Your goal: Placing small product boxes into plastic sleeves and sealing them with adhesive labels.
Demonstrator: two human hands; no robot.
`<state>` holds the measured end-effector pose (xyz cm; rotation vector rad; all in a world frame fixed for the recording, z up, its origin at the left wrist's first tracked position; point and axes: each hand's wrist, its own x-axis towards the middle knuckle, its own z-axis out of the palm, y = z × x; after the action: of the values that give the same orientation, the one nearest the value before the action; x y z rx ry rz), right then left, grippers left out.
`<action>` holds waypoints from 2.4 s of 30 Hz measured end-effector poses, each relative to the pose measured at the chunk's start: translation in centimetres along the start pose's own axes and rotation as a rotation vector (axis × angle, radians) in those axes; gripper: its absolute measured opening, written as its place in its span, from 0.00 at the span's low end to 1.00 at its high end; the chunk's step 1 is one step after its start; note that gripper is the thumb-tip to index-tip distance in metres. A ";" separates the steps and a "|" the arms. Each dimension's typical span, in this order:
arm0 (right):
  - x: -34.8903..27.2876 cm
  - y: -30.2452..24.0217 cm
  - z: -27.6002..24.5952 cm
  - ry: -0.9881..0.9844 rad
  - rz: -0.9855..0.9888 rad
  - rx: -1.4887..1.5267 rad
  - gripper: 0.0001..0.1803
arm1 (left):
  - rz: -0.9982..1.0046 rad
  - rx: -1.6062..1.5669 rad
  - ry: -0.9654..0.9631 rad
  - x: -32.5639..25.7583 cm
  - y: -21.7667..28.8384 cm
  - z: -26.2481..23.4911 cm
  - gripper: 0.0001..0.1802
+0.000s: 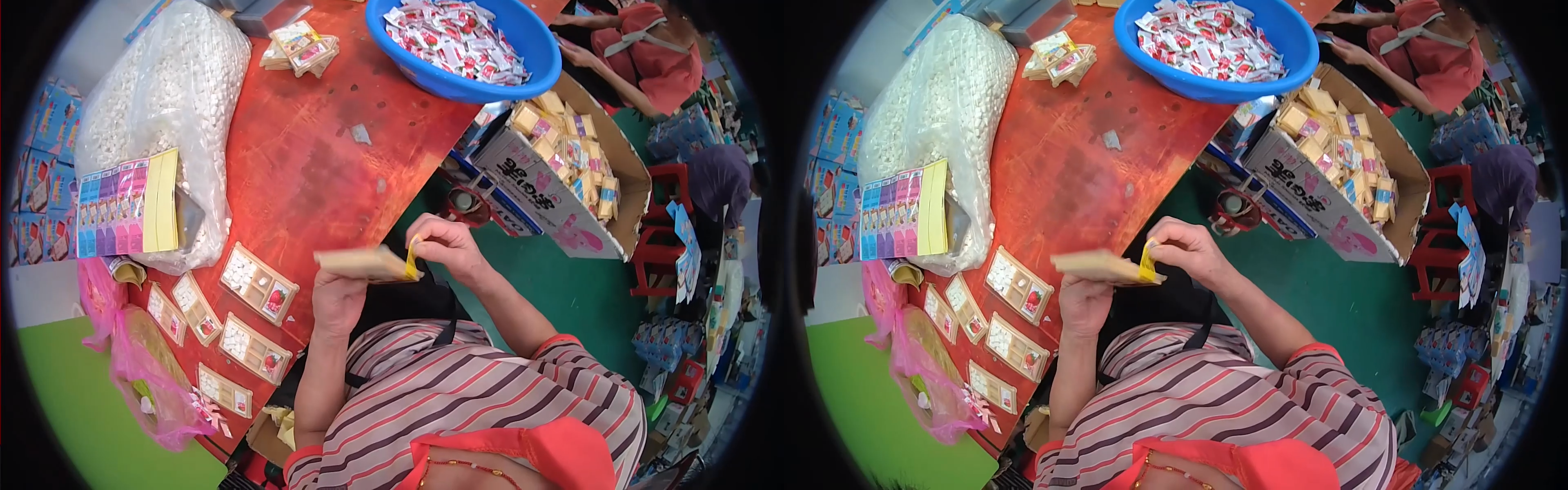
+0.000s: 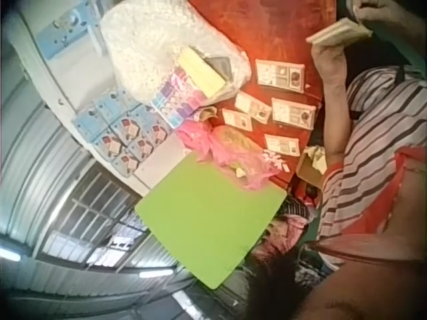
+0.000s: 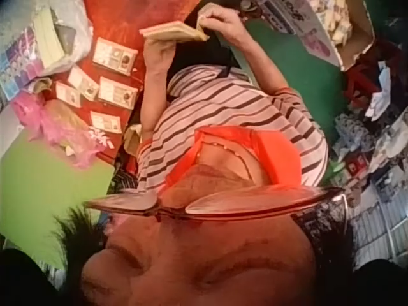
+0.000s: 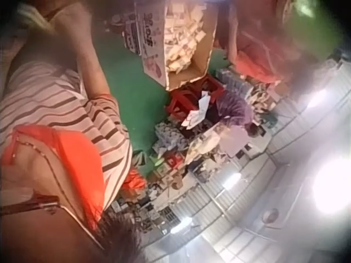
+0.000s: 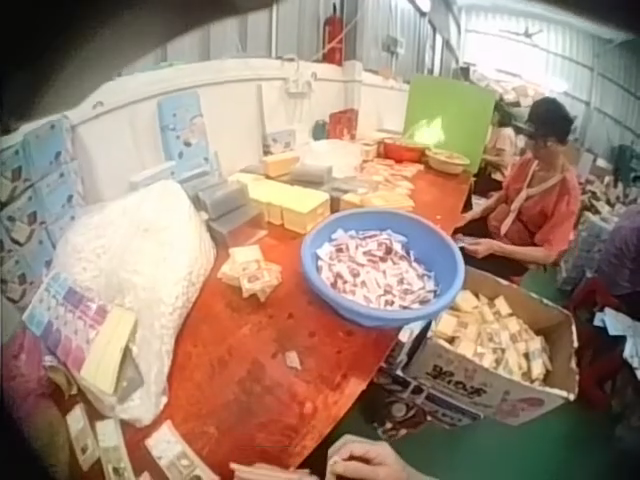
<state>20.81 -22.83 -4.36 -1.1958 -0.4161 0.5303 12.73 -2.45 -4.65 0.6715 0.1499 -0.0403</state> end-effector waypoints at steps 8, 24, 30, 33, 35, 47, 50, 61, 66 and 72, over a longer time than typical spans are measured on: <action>-0.2 -0.3 2.8 -0.276 -0.269 -0.496 0.07 | 0.171 0.239 -0.273 -1.2 0.1 0.5 0.09; -0.3 -1.5 4.3 -0.146 -0.194 -0.773 0.09 | 0.220 0.136 -0.169 -1.0 -2.2 0.2 0.10; 0.6 -0.7 4.5 0.003 -0.471 -0.881 0.12 | 0.323 0.122 -0.117 -0.3 -3.0 -0.7 0.11; 0.7 -1.6 4.1 -0.032 -0.457 -0.783 0.16 | 0.167 -0.138 0.146 -0.2 -1.7 0.8 0.11; 1.2 -2.9 5.2 -0.218 -0.382 -0.839 0.19 | 0.180 -0.176 0.181 0.6 -1.3 0.2 0.08; 18.2 -0.1 4.4 -0.105 -0.004 -0.585 0.19 | 0.327 0.112 0.429 2.0 4.7 2.4 0.37; 26.6 5.2 0.4 -0.150 0.075 -0.610 0.22 | 0.292 0.095 0.387 0.7 4.8 2.7 0.34; 26.5 0.9 5.0 0.226 -0.657 -1.760 0.21 | 0.531 1.095 0.402 -8.3 5.5 0.6 0.19; 17.4 2.6 12.5 -0.327 -0.611 -1.295 0.22 | 0.744 1.430 0.604 -9.6 5.7 -1.6 0.21; 15.7 4.3 20.7 -0.740 -0.726 -1.126 0.26 | 0.452 1.835 0.649 -8.5 3.7 -3.7 0.29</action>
<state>20.94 3.37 -1.49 -1.7251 -1.8746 0.0251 4.14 2.64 -3.98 2.5315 0.5994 0.5524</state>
